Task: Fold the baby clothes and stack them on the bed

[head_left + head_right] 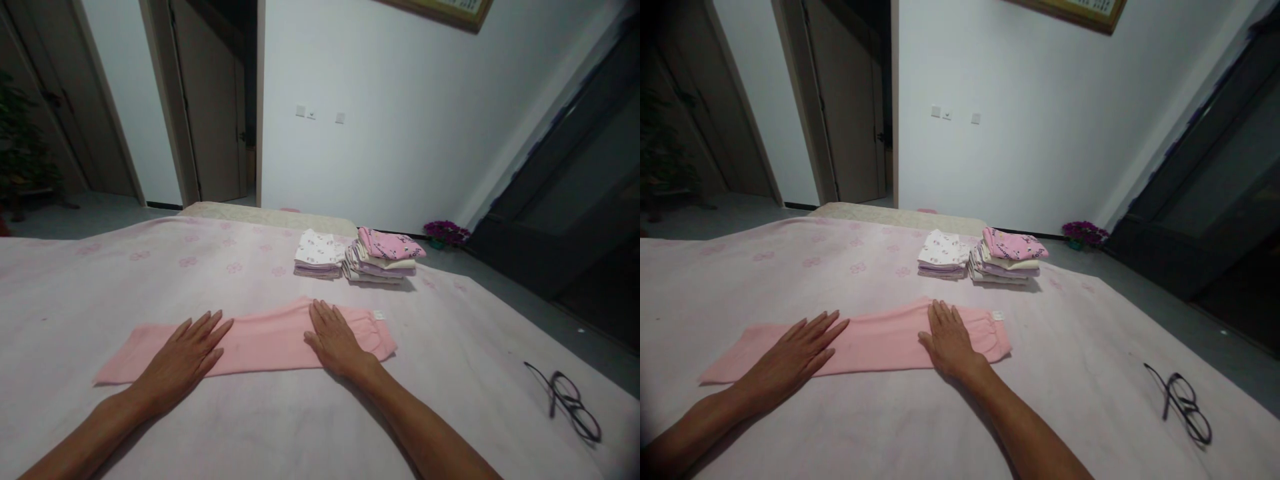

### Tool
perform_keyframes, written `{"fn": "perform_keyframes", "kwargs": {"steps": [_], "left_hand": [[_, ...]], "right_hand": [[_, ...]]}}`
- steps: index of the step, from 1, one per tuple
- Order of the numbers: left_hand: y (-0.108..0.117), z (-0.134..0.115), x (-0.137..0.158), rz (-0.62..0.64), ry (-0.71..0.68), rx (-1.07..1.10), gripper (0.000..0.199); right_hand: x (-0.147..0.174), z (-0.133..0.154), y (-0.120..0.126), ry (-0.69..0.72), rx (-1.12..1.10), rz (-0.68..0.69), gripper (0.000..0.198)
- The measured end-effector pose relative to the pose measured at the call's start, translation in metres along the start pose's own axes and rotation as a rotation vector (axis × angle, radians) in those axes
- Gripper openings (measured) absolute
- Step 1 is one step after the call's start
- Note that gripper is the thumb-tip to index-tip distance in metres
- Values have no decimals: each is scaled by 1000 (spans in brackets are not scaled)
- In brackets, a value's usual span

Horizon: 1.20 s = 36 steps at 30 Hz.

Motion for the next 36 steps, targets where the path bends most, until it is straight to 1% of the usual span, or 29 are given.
{"fn": "perform_keyframes", "kwargs": {"steps": [2,4,6,8,12,14,15,17,19,21,23,25,26,27,29,31,34,36], "left_hand": [[0,1,0,-6,10,5,53],[-1,1,0,-3,13,10,54],[-1,1,0,11,15,15,54],[0,2,1,25,20,21,54],[1,3,1,34,32,41,54],[3,0,-5,3,54,45,52],[6,-4,-11,-33,53,48,49],[14,-23,-30,-134,-20,71,44],[24,-51,-54,-220,-146,130,41],[30,-80,-80,-244,-219,209,43],[32,-109,-100,-233,-333,278,46],[28,-132,-113,-198,-435,318,52],[24,-140,-117,-157,-454,322,56],[18,-145,-121,-99,-443,316,60],[5,-147,-126,32,-375,283,65],[-4,-146,-128,117,-309,250,69],[-8,-144,-130,119,-284,226,70],[-9,-143,-130,105,-288,218,70]], "right_hand": [[7,-32,-1,-116,39,41,66],[12,-59,-2,-219,80,52,67],[16,-77,-2,-273,117,45,68],[17,-85,-4,-282,145,31,69],[18,-84,-7,-279,163,-5,68],[18,-83,-8,-281,164,-19,67],[18,-83,-9,-283,163,-23,67],[18,-83,-8,-290,161,-30,67],[19,-82,-7,-292,158,-37,67],[20,-81,-6,-285,155,-37,67],[21,-81,-5,-277,152,-34,67],[22,-81,-5,-270,148,-32,66],[22,-82,-5,-266,146,-33,66],[22,-83,-5,-262,144,-36,66],[22,-84,-4,-263,142,-42,67],[23,-84,-1,-286,147,-55,67],[22,-74,6,-319,157,-105,66],[20,-59,10,-264,140,-142,65]]}}
Point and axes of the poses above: each hand's wrist, its own x-axis away from the middle knuckle, its own y-axis out of the back of the hand, z = x × y, the point moved 5 cm from there along -x, towards the middle knuckle, and after that the axes turned 1 degree about x, right-handed, at the moved point
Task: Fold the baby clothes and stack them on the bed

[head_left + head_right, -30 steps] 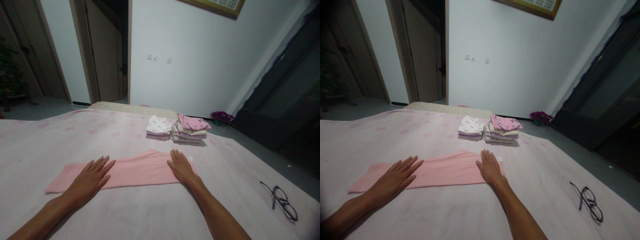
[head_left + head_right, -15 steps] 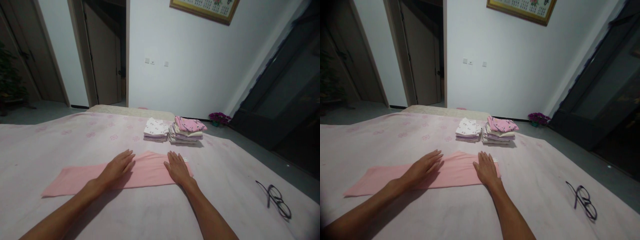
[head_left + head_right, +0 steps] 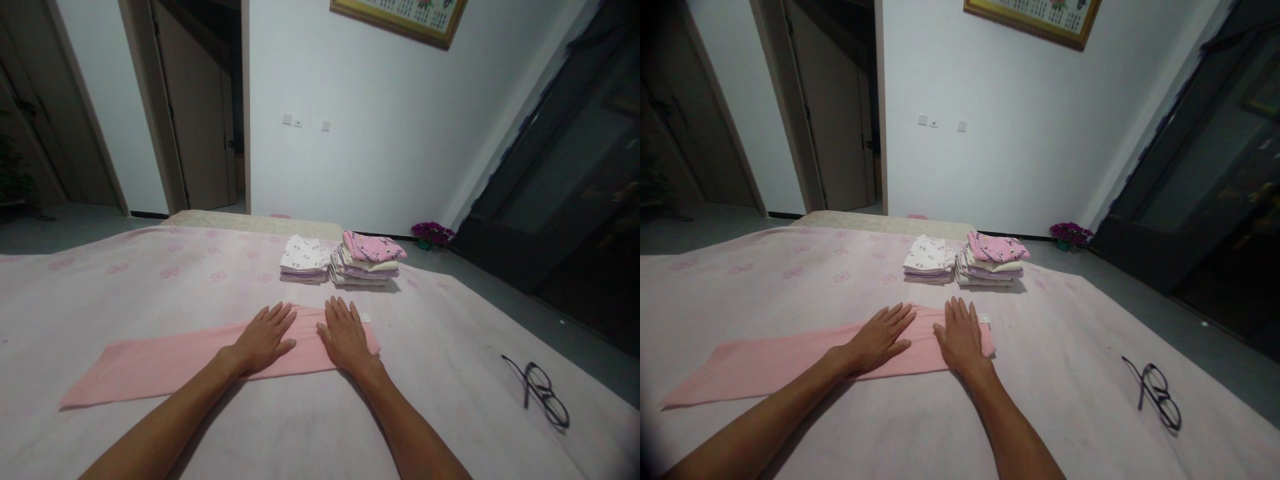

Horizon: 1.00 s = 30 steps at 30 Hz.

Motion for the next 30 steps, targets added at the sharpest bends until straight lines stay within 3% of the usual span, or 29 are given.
{"fn": "perform_keyframes", "kwargs": {"steps": [5,11,16,20,30], "left_hand": [[-1,2,1,-12,-13,-15,69],[4,14,21,7,-46,-43,65],[16,35,62,-3,28,-75,63],[27,62,99,-20,129,-104,63],[39,164,181,-18,424,-186,59]], "right_hand": [[5,25,-5,189,-125,118,65],[5,-14,-16,40,-61,167,69],[4,-21,-20,35,-25,155,70],[3,-19,-22,28,-9,155,71],[2,-18,-21,26,-2,164,72]]}}
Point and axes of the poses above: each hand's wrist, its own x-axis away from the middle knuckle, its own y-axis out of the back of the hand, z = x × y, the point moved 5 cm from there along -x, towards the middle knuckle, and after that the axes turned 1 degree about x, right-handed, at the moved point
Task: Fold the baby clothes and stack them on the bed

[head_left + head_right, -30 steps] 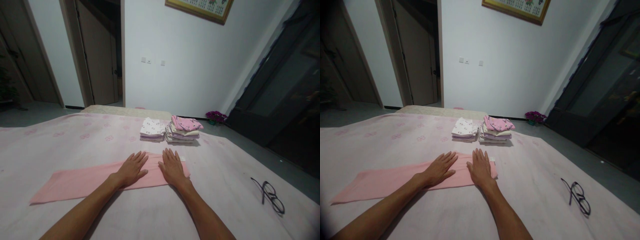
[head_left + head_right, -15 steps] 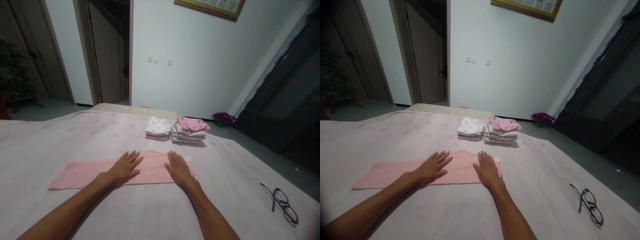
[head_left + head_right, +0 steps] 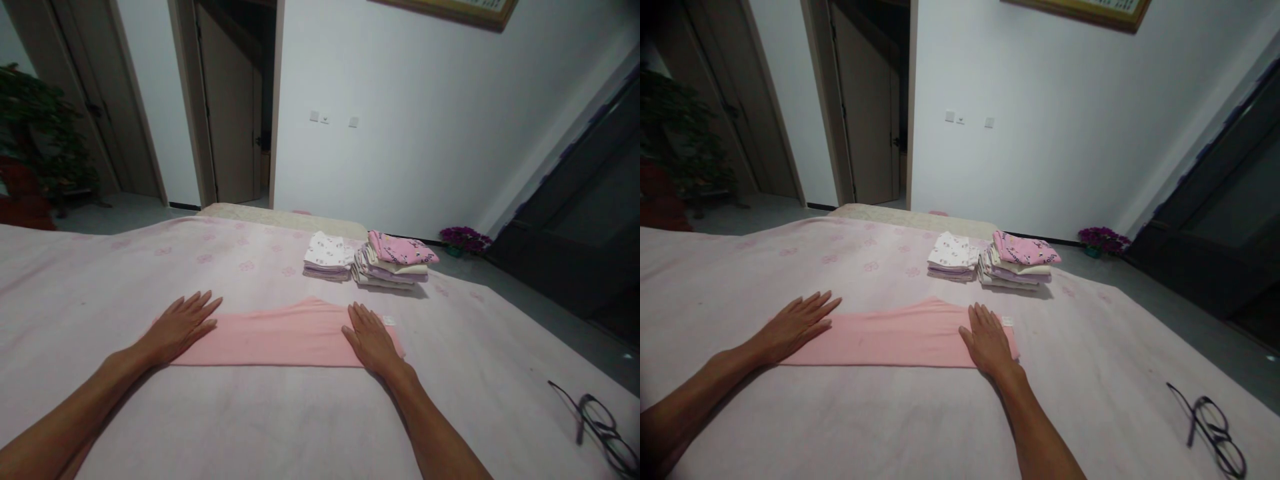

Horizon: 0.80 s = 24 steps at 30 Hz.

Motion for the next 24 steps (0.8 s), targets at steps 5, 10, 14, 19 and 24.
{"fn": "perform_keyframes", "kwargs": {"steps": [5,10,14,19,24], "left_hand": [[4,26,10,-27,96,-23,58],[14,39,19,-110,200,45,64],[34,40,27,-95,271,64,58],[50,45,35,33,423,137,53],[48,57,38,28,498,180,57]], "right_hand": [[1,0,0,1,-4,-8,71],[1,0,0,-2,11,-32,70],[3,3,4,7,17,-83,66],[6,7,8,30,14,-98,59],[5,6,7,21,10,-97,56]]}}
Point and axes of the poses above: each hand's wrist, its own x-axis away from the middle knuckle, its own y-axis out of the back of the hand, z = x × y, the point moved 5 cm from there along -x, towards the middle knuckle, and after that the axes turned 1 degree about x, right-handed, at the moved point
